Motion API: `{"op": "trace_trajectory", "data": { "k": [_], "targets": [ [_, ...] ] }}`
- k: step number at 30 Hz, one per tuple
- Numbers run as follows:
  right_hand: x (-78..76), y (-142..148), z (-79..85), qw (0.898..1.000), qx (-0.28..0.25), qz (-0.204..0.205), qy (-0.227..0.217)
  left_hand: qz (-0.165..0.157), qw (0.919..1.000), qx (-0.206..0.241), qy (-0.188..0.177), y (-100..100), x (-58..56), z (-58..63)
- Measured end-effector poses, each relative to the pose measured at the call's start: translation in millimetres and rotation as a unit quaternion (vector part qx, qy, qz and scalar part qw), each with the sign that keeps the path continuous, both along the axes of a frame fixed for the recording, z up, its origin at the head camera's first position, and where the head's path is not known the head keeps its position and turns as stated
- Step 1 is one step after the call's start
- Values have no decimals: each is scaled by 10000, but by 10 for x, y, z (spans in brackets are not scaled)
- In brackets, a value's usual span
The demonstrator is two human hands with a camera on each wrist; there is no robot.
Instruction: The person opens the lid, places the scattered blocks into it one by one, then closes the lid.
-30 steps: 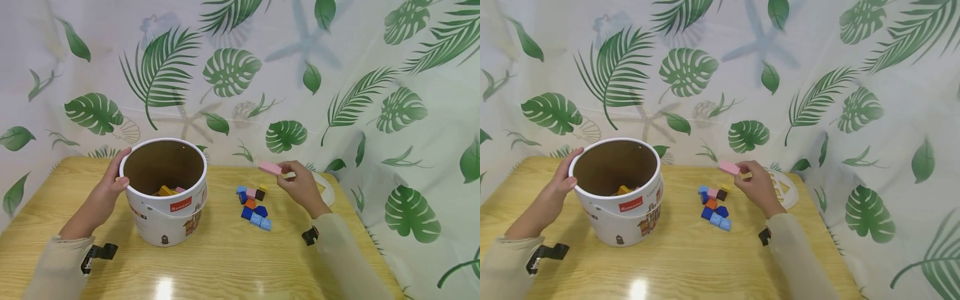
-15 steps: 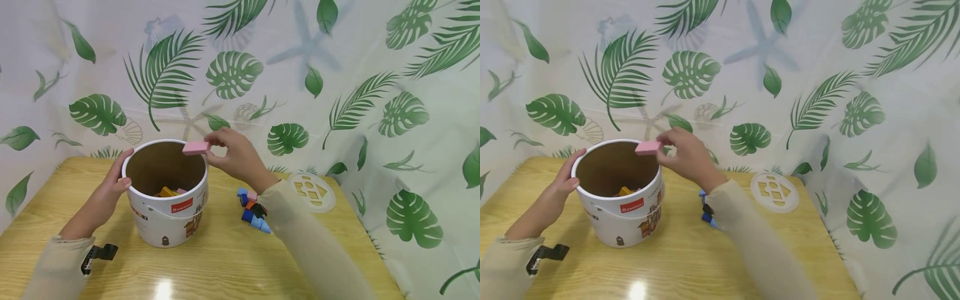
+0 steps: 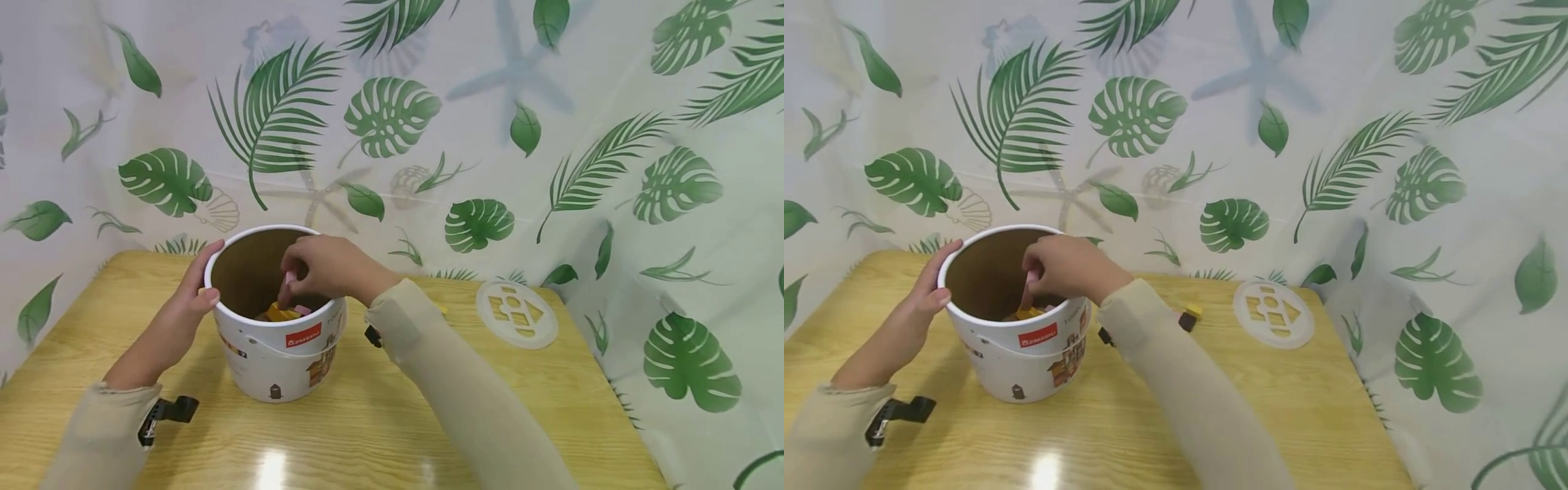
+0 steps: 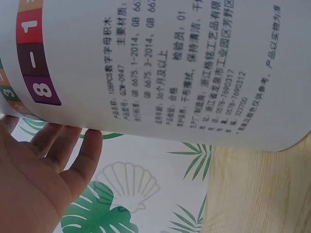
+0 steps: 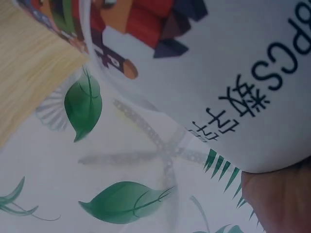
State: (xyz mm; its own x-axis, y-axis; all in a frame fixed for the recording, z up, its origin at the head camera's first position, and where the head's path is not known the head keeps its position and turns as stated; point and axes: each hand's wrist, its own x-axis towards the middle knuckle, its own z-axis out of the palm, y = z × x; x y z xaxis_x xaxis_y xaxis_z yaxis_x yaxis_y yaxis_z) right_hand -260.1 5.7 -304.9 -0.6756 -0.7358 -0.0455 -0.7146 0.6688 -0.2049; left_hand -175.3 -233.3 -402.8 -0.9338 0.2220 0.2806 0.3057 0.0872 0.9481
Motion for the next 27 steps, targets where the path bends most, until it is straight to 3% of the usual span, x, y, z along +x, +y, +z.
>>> {"op": "trace_trajectory", "data": {
  "k": [5, 9, 13, 16, 19, 24, 27],
  "targets": [
    [36, -29, 14, 9990, 367, -151, 202, 104, 9998, -152, 4, -1, 9, 11],
    [45, -6, 4, 9989, 245, -265, 287, 28, 10000, -69, -23, 4, -3, 9],
    [32, 52, -52, 9972, -680, -312, 47, 28, 9999, -99, 27, -2, -10, 5],
    [40, 149, -113, 9867, -1606, -237, -127, 22, 9999, -90, 56, -5, -18, 1],
    [82, 296, -157, 9774, -2105, -18, -187, -20, 10000, -53, 57, 13, -28, -9],
    [149, 622, -265, 9611, -2718, 188, 460, 61, 9997, -208, 133, 22, -1, -3],
    [138, 945, -385, 9455, -3096, -99, 1006, 74, 9996, -233, 149, 21, 16, 13]
  ]
}}
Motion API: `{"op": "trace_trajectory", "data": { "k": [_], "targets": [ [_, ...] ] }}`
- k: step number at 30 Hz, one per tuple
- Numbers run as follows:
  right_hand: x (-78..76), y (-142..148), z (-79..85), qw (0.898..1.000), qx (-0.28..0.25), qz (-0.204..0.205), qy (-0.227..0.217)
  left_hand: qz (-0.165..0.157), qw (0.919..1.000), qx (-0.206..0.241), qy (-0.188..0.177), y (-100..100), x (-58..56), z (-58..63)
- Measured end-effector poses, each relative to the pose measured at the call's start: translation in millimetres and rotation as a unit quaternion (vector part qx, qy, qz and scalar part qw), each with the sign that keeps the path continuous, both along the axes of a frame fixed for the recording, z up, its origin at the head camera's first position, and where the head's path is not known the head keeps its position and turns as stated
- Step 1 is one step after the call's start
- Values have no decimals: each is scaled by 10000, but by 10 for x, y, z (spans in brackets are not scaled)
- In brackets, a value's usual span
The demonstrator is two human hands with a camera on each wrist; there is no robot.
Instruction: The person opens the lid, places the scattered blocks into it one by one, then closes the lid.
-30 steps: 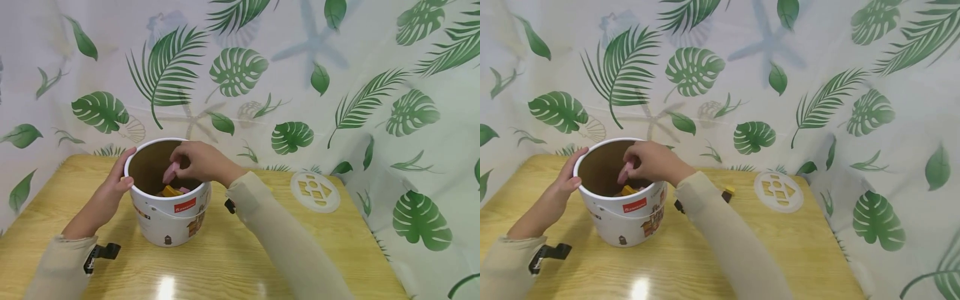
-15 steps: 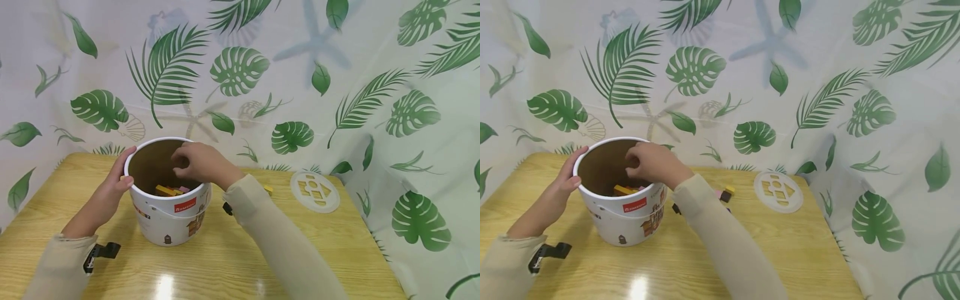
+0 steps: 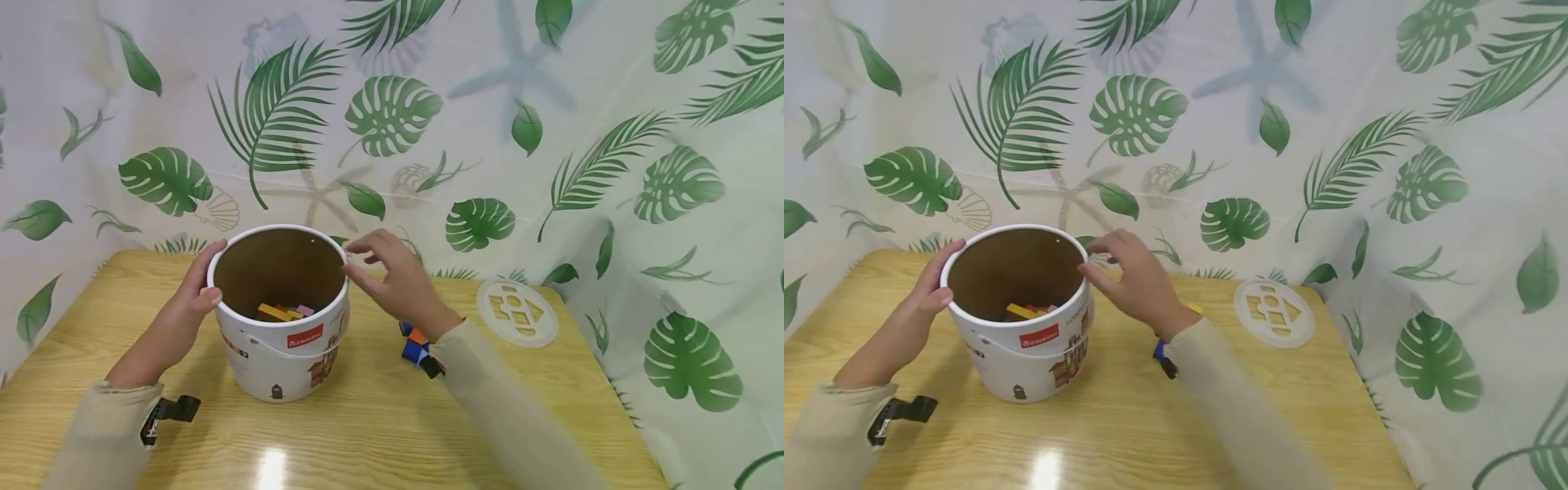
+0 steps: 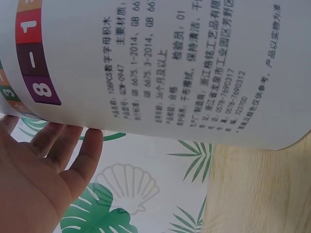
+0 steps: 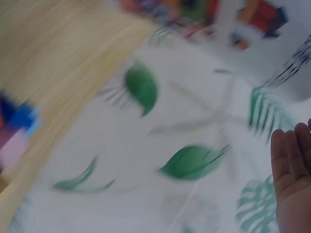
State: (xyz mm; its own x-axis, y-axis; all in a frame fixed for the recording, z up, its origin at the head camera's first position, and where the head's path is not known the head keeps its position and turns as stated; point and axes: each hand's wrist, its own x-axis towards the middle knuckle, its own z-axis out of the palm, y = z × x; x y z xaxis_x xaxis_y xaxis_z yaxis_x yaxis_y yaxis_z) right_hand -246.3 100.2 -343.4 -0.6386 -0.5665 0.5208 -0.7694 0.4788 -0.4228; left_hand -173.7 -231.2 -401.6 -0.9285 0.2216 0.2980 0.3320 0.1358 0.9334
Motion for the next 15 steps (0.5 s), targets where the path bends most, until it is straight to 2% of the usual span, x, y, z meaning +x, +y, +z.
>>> {"op": "trace_trajectory", "data": {
  "k": [3, 5, 8, 11, 15],
  "targets": [
    [-29, 402, -141, 9986, 37, -519, 27, 5, 10000, -29, 5, 16, -3, 8],
    [-34, 670, -270, 9952, 346, -907, -136, 3, 10000, -10, -26, 18, -8, 4],
    [1, 1021, -497, 9843, 942, -1364, -601, 7, 10000, 20, -80, 13, -10, -6],
    [60, 1308, -730, 9702, 1483, -1499, -1190, -19, 9998, 124, -126, 10, -12, -16],
    [143, 1573, -980, 9508, 1959, -1312, -2011, -90, 9993, 327, -166, 12, -22, -32]
  ]
}}
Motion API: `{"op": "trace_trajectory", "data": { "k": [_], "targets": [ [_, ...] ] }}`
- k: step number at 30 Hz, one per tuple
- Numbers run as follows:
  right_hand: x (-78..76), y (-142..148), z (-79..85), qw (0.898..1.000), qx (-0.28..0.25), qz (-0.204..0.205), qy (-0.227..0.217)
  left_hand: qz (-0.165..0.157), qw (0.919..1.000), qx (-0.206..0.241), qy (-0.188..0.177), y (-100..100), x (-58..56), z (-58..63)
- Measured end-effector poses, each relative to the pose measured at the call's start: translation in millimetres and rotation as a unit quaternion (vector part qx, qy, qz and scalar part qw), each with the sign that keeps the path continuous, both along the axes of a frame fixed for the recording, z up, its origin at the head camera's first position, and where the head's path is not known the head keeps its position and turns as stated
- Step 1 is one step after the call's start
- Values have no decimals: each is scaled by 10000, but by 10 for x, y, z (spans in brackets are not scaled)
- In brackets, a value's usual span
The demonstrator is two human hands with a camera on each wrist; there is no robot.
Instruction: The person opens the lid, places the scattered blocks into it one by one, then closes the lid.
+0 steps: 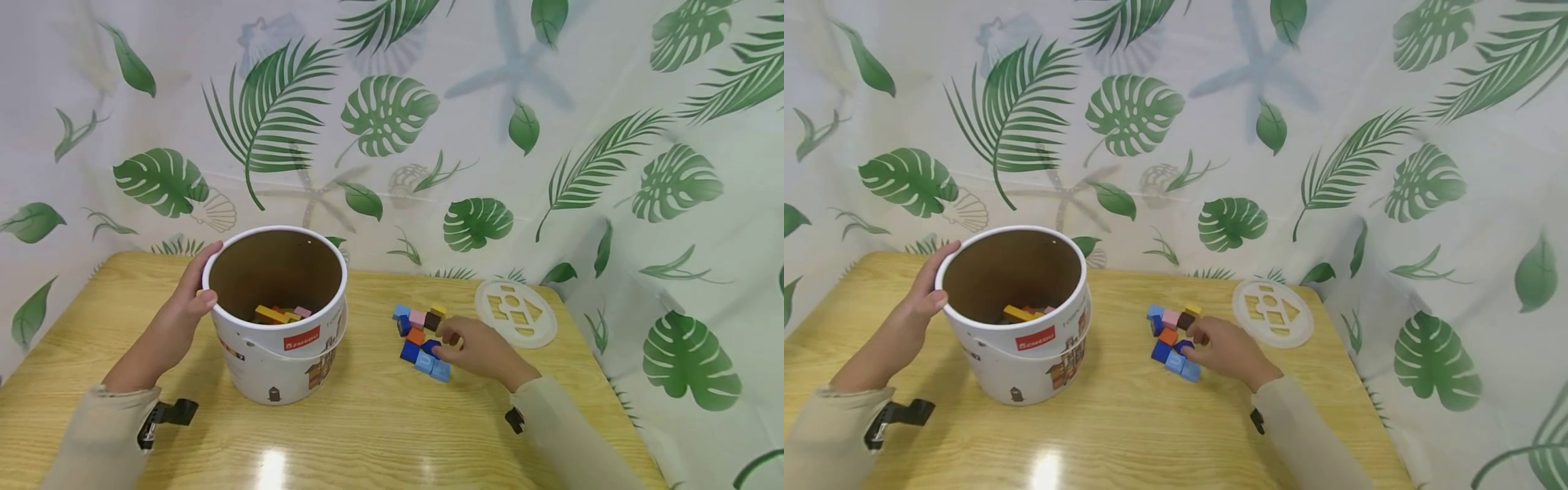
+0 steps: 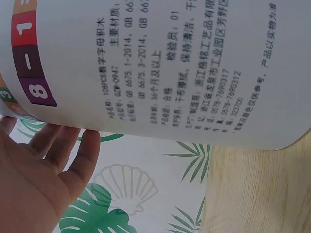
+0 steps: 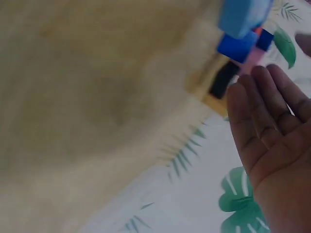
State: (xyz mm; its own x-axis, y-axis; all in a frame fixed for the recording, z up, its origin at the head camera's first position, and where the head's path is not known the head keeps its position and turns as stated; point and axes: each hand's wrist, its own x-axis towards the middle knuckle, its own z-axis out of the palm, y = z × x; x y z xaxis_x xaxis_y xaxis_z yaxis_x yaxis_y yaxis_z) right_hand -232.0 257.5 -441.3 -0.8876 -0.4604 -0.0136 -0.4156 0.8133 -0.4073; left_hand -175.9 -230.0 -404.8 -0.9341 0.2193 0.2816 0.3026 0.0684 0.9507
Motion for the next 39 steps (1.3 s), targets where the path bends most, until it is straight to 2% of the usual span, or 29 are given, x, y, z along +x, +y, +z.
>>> {"op": "trace_trajectory", "data": {
  "k": [2, 5, 16, 22, 26, 32, 36, 39],
  "targets": [
    [43, 75, -92, 9994, 74, 20, -331, -25, 10000, 74, 5, -6, 1, -7],
    [99, 128, -184, 9986, 147, -8, -506, -27, 10000, 74, 38, -15, 4, -17],
    [213, 120, -230, 9992, 157, -189, -308, -36, 9999, 124, 74, -27, 29, -41],
    [203, 167, -187, 9991, -244, -323, -82, -51, 9999, 89, 80, -20, 13, -61],
    [91, 123, -32, 9952, -827, -404, 331, -15, 9999, -41, 104, -16, 12, -38],
    [-72, -267, 406, 9815, -1643, -287, 937, 22, 9998, -155, 146, -3, 24, -10],
    [-147, -650, 694, 9655, -2167, 99, 1442, -20, 9999, -16, 118, -1, 5, -31],
    [-192, -961, 875, 9458, -2580, 564, 1892, -66, 9999, 75, 98, 11, -8, -25]
  ]
}}
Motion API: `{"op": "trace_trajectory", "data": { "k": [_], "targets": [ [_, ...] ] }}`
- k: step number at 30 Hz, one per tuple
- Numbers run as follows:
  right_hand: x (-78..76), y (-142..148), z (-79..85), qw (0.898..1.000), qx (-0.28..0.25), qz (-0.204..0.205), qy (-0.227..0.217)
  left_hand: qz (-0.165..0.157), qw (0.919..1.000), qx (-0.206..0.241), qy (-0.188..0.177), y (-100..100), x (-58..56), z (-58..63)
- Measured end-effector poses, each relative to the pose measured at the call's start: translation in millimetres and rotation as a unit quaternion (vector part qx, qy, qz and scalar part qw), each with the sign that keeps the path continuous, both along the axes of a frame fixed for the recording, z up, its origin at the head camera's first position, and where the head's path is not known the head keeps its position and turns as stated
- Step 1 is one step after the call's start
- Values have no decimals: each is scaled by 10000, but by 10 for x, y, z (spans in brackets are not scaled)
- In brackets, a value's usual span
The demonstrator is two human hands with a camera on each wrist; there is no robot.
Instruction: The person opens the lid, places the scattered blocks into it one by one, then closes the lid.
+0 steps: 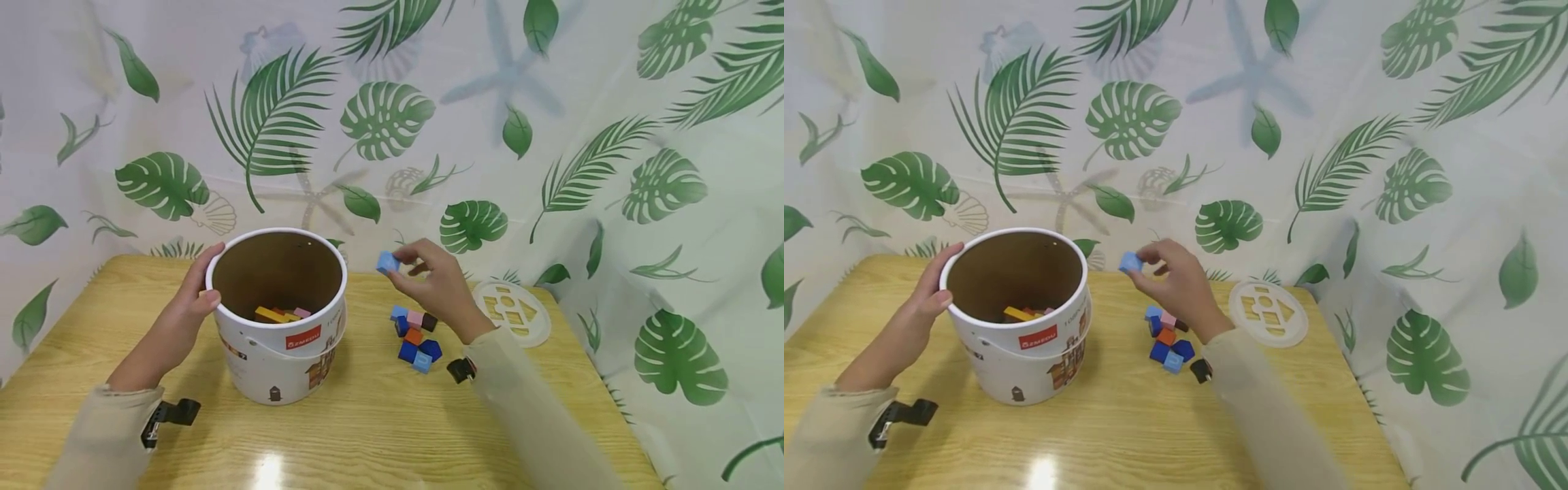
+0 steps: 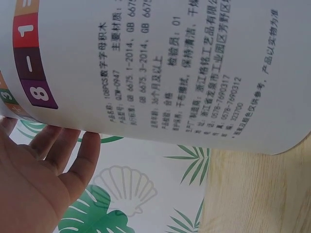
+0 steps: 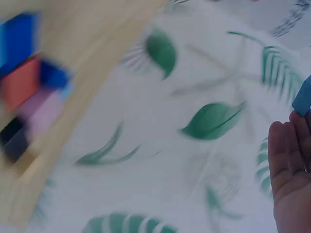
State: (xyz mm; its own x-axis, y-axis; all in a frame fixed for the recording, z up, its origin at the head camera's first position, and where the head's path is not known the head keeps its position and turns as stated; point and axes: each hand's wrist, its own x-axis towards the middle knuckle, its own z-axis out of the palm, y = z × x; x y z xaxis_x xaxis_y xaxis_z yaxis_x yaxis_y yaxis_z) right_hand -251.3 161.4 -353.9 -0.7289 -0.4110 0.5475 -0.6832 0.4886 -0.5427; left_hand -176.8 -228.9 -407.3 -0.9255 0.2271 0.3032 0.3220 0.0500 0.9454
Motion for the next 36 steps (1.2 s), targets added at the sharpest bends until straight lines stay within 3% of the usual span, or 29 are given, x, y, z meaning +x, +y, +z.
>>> {"op": "trace_trajectory", "data": {
  "k": [6, 10, 13, 18, 22, 26, 29, 36],
  "targets": [
    [20, -644, 289, 9944, -337, 845, 544, -22, 10000, -65, 18, 44, -9, 24],
    [24, -1044, 392, 9902, 273, 1189, 677, 14, 9999, -138, 60, 46, -10, 40],
    [-8, -1283, 404, 9865, 808, 1331, 511, 11, 10000, -77, 44, 36, -21, 59],
    [-42, -1421, 395, 9834, 1225, 1240, -500, -85, 9999, -20, 89, 48, -62, 70],
    [-46, -1449, 407, 9714, 1916, 967, -1017, -61, 9998, -78, 185, 49, -68, 71],
    [-38, -1487, 416, 9585, 2505, 829, -1084, 18, 9995, -229, 224, 40, -57, 56],
    [-35, -1507, 408, 9572, 2596, 763, -1029, 79, 9992, -330, 224, 32, -51, 41],
    [-27, -1545, 388, 9596, 2544, 763, -926, 126, 9999, -99, 37, 11, -30, 20]
  ]
}}
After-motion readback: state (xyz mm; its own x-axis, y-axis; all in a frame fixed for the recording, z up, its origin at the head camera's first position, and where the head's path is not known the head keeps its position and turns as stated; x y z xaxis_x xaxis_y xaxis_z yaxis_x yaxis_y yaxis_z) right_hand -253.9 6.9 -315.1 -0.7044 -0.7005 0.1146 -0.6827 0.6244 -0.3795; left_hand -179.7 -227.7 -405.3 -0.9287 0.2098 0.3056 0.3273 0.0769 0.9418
